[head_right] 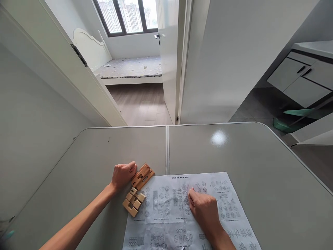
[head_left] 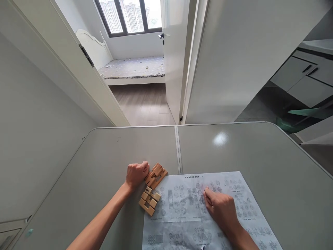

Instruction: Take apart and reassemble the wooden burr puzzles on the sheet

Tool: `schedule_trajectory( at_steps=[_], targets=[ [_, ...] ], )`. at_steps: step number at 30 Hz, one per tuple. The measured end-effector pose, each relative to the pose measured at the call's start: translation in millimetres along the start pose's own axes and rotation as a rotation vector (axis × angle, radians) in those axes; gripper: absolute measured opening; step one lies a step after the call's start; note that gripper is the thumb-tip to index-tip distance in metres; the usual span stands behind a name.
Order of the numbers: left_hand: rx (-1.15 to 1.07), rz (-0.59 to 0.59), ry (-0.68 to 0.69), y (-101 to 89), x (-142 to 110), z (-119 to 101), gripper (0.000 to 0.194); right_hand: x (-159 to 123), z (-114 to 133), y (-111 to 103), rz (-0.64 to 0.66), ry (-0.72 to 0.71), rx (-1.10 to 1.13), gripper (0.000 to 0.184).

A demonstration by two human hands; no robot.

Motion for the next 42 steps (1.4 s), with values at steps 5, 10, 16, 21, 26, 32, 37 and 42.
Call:
schedule_trajectory(
  at_steps=[5, 10, 16, 21, 26, 32, 37, 42],
  targets=[
    [0.020, -0.045, 0.005, -9.5, 3, -6, 0.021, 1, 1, 0, -0.011, -0.013, 0.000, 0.047],
    [0.025, -0.137, 0.020, -22.6, 6, -14, 0.041, 0, 1, 0, -0.017, -0.017, 0.002, 0.046],
    [0.001, -0.185, 0.018, -31.3, 8, -19, 0.040, -2, -1, 4, -0.012, -0.003, 0.007, 0.045],
    [-0.028, -0.200, -0.013, -33.2, 10, -20, 0.039, -5, -5, 8, 0.010, 0.017, -0.004, 0.044],
    [-0.062, -0.218, -0.055, -37.0, 10, -22, 0.037, -6, -6, 9, 0.017, 0.021, -0.004, 0.044],
    [-0.118, -0.261, -0.148, -40.4, 13, -22, 0.035, -7, -9, 10, 0.017, 0.020, 0.005, 0.043],
    [-0.216, -0.275, -0.225, -46.4, 11, -29, 0.037, -8, -11, 10, 0.026, 0.049, 0.020, 0.042],
    [-0.350, -0.181, -0.210, -61.5, -2, -48, 0.042, -7, -13, 10, 0.045, 0.079, 0.050, 0.040]
  ],
)
Point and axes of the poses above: each hand's wrist, its own x-axis towards the middle knuckle, its own y-axis out of the palm, z = x × y, the point moved 3 cm from there along x, towards the middle knuckle, and after that the axes turned 14 degrees about y, right-handed, at the moved point
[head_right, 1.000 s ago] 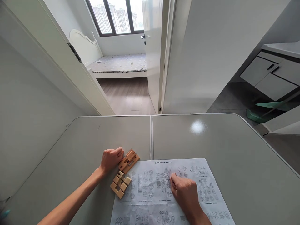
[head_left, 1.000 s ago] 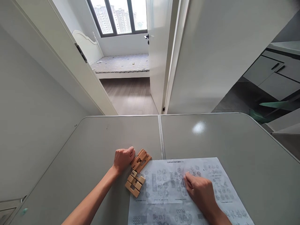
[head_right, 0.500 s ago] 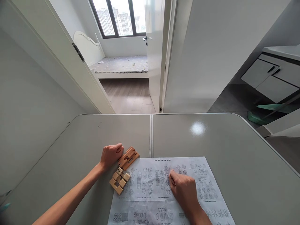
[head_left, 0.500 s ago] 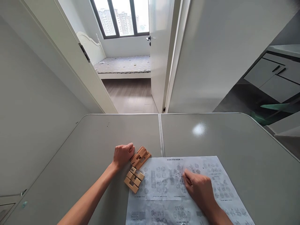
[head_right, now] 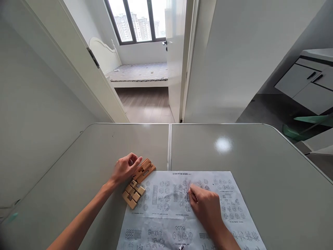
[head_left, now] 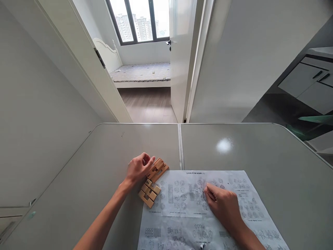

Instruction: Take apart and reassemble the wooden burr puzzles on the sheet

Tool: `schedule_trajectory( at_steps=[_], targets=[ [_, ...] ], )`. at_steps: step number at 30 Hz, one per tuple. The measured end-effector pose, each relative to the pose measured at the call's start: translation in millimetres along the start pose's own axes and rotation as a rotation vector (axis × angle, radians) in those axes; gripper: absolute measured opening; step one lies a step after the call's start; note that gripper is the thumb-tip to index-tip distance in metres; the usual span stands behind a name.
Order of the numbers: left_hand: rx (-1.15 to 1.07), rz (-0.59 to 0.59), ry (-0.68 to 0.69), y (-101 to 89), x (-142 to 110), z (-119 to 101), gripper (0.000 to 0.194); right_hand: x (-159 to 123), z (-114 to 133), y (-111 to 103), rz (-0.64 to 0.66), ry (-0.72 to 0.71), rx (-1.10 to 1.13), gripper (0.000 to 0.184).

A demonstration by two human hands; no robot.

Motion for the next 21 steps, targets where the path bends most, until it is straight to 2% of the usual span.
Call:
schedule_trajectory(
  at_steps=[3, 7, 13, 21],
  targets=[
    [-0.020, 0.068, 0.023, -7.3, -12, -14, 0.045, 1, -1, 0, 0.001, 0.013, 0.016, 0.040],
    [0.059, 0.159, 0.075, -9.4, -24, -31, 0.064, 2, -3, -2, 0.013, 0.059, 0.046, 0.040],
    [0.144, 0.201, 0.104, -1.8, -24, -46, 0.044, 4, -2, -6, 0.031, 0.126, 0.106, 0.041],
    [0.177, 0.283, 0.153, 10.4, -11, -76, 0.037, 5, -3, -6, 0.056, 0.149, 0.144, 0.042]
  ],
)
Point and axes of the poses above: each hand's wrist, its own x-axis towards the middle knuckle, its own y-axis out of the palm, z = x × y, the point moved 3 cm from there along x, towards the middle knuckle, and after that the axes turned 14 degrees about y, right-handed, at the moved point
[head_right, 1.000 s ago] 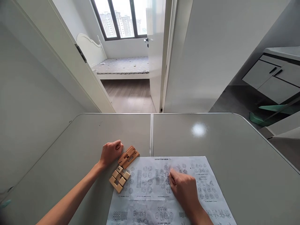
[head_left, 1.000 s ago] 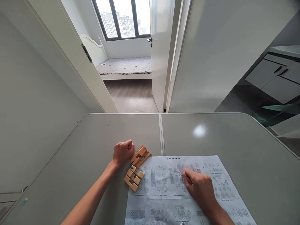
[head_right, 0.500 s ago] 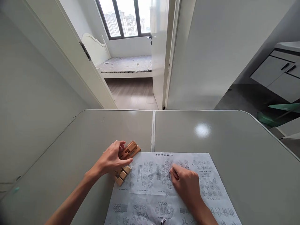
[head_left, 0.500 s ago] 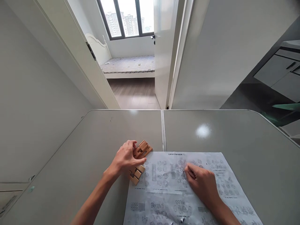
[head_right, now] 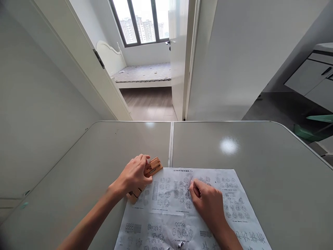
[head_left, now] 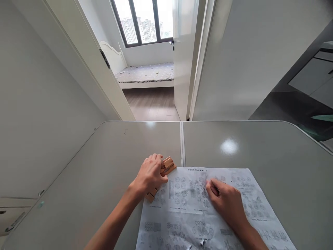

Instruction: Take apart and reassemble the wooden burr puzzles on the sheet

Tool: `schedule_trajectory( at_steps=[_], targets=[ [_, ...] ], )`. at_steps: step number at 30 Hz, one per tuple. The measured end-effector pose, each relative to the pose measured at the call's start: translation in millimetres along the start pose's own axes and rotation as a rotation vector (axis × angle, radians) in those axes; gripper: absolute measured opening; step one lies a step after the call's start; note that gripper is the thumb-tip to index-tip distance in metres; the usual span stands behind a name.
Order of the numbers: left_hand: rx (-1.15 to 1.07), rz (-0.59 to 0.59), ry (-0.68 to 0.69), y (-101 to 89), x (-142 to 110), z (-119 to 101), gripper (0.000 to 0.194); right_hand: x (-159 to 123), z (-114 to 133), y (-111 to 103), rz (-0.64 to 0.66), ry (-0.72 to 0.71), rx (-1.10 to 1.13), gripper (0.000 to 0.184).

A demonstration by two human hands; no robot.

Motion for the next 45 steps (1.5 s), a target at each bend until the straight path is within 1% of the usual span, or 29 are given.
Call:
schedule_trajectory(
  at_steps=[2, 5, 8, 12, 14, 17, 21, 25, 28, 32, 35, 38, 40, 41, 42, 45],
  targets=[
    [-0.012, 0.011, 0.035, 0.7, 3, -12, 0.040, 0, -1, 0, 0.008, 0.008, 0.003, 0.042],
    [-0.039, 0.022, 0.082, 2.1, 5, -30, 0.050, 1, -1, 1, 0.028, 0.024, -0.002, 0.042],
    [-0.048, 0.019, 0.104, 3.3, 4, -42, 0.047, 1, -1, 2, 0.041, 0.039, -0.004, 0.043],
    [-0.098, -0.027, 0.023, 4.5, -2, -44, 0.054, 0, -2, 3, 0.063, 0.064, 0.008, 0.043],
    [-0.127, -0.055, 0.011, 6.5, -6, -42, 0.055, 0, -2, 3, 0.075, 0.069, 0.013, 0.043],
    [-0.131, -0.089, 0.032, 11.7, -12, -43, 0.053, 1, -1, 2, 0.082, 0.067, 0.013, 0.043],
    [-0.163, -0.123, 0.061, 19.4, -20, -52, 0.056, 2, -1, 1, 0.074, 0.066, 0.015, 0.043],
    [-0.233, -0.121, 0.123, 25.5, -29, -64, 0.061, 3, -1, 1, 0.082, 0.078, 0.018, 0.044],
    [-0.335, -0.112, 0.177, 32.4, -33, -72, 0.063, 2, -3, 1, 0.097, 0.081, 0.026, 0.044],
    [-0.500, -0.137, 0.222, 44.1, -31, -78, 0.061, 2, -5, 1, 0.131, 0.107, 0.062, 0.044],
    [-0.590, -0.160, 0.230, 51.8, -24, -82, 0.066, 8, -3, -4, 0.162, 0.155, 0.181, 0.044],
    [-0.624, -0.185, 0.230, 58.5, -15, -83, 0.066, 20, 2, -9, 0.156, 0.170, 0.312, 0.040],
    [-0.626, -0.222, 0.234, 62.2, -9, -83, 0.061, 29, 7, -11, 0.151, 0.132, 0.351, 0.028],
    [-0.623, -0.247, 0.242, 63.6, -6, -83, 0.057, 32, 9, -11, 0.166, 0.086, 0.359, 0.021],
    [-0.618, -0.274, 0.251, 64.6, -3, -82, 0.052, 35, 11, -11, 0.194, 0.032, 0.361, 0.017],
    [-0.610, -0.312, 0.285, 66.2, 0, -79, 0.041, 37, 12, -8, 0.310, -0.114, 0.349, 0.029]
  ],
)
Point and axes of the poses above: each hand's wrist, its own x-axis towards the middle knuckle, its own y-axis out of the palm, z = x × y, the point moved 3 cm from there along x, towards the middle knuckle, and after that the axes turned 14 degrees about y, right-handed, at the moved point
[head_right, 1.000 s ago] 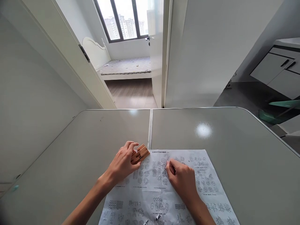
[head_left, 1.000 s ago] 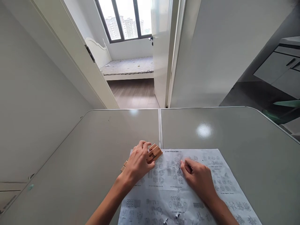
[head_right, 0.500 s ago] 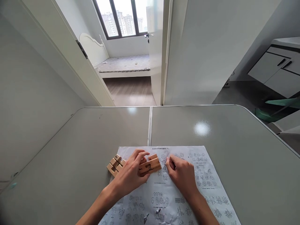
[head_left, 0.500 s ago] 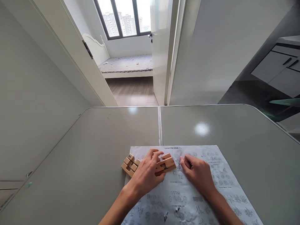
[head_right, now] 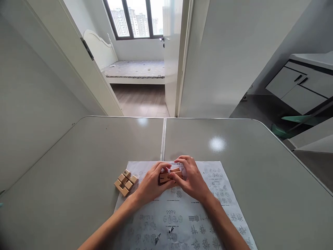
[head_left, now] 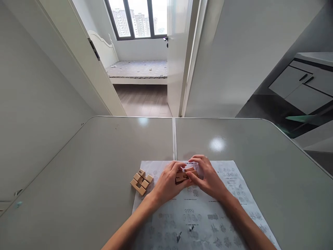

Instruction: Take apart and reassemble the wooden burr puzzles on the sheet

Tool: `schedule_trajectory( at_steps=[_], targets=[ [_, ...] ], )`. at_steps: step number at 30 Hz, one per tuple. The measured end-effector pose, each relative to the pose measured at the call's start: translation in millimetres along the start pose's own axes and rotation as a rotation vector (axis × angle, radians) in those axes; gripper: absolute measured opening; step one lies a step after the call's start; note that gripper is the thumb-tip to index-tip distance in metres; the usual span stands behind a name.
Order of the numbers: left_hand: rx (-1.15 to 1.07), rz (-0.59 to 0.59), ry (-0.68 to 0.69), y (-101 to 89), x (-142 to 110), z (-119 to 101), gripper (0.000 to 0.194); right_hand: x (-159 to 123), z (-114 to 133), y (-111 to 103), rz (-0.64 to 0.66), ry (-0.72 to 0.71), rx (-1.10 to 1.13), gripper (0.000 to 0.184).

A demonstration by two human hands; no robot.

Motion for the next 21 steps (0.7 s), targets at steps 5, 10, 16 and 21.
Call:
schedule_trajectory(
  at_steps=[5, 10, 16, 21],
  targets=[
    [-0.034, -0.003, 0.006, -6.5, -3.0, 2.6, 0.031, -2.7, -5.1, 2.0, 0.066, -0.090, -0.059, 0.026],
    [0.005, -0.036, 0.033, -9.0, -2.5, -0.7, 0.026, -3.4, -5.4, 3.3, 0.077, -0.122, -0.079, 0.018],
    [0.044, -0.051, 0.035, -8.7, -3.5, -0.6, 0.026, -3.4, -3.7, 2.4, 0.083, -0.117, -0.079, 0.019],
    [0.086, -0.045, -0.009, -8.3, -6.3, 1.5, 0.027, -4.0, -4.6, 3.0, 0.093, -0.104, -0.088, 0.021]
  ],
)
Point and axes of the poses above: each hand's wrist, its own x-axis towards the middle knuckle, its own y-axis out of the palm, z = x × y, the point moved 3 cm from there along x, towards the middle knuckle, and after that the axes turned 14 degrees about y, right-handed, at the moved point
